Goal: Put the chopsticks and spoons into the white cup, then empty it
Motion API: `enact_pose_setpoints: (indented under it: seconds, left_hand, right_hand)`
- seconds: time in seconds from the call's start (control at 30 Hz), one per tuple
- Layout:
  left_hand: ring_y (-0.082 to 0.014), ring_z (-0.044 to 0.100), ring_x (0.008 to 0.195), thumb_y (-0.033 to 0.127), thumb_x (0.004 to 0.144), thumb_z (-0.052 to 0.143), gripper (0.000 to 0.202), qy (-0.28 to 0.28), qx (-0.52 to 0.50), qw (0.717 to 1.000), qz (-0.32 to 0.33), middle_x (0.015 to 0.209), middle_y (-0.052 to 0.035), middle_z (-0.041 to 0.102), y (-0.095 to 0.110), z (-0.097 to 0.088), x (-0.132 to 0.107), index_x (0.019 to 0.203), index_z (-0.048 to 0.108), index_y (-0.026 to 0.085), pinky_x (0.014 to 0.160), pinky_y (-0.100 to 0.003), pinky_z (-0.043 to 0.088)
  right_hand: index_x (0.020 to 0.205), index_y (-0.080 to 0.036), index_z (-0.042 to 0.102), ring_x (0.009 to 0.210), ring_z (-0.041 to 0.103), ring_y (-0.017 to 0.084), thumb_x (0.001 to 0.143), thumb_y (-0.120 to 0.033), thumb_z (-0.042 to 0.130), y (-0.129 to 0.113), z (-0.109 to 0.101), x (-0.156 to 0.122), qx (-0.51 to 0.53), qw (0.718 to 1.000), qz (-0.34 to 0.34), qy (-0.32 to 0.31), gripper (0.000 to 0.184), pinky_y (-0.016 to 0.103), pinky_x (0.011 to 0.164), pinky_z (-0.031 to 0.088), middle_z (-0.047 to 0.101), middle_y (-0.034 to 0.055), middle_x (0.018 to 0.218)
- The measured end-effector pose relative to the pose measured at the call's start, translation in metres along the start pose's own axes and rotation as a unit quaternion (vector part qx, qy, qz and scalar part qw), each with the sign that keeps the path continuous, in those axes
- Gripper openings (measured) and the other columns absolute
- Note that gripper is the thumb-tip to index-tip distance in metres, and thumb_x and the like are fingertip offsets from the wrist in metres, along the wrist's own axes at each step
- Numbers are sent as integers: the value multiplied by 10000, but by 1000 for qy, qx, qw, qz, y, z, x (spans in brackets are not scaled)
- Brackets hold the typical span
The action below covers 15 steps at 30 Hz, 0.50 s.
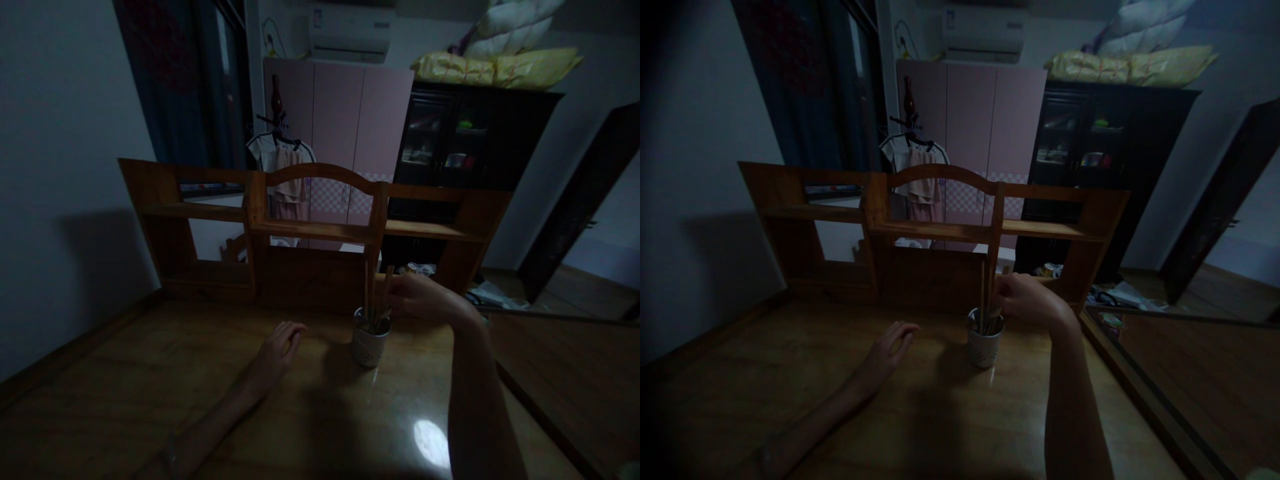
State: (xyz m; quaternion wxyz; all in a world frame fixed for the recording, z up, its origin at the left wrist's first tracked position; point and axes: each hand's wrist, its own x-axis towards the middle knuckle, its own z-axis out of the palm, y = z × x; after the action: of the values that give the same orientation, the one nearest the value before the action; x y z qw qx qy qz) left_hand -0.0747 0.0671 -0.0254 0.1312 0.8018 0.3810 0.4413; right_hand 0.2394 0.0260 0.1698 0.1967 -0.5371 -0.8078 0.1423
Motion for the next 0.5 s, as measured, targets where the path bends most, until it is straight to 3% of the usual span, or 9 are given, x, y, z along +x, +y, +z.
enact_pose_setpoints:
  seconds: [0.17,0.37,0.5]
  left_hand:
    - [-210,561,1003,234,965,378,227,0,-3,1000,6,1014,-49,625,1,0,1,1055,586,233,905,-377,457]
    - [-208,565,999,236,961,394,219,0,5,1000,1,1004,-43,635,3,-1,1,1035,600,233,918,-371,451]
    - [-204,566,982,240,965,392,214,1,4,1000,4,997,-45,634,0,1,1,1028,596,226,899,-367,457]
  right_hand:
    - [776,-166,661,646,682,179,798,-193,554,12,10,8,67,995,54,-48,113,206,523,511,704,39,737]
    - [701,-157,692,641,700,201,741,-137,540,32,26,25,110,985,66,-116,158,225,536,557,711,49,696]
    - [671,-144,690,598,693,199,728,-163,574,29,28,25,110,981,73,-141,131,207,486,544,705,54,671]
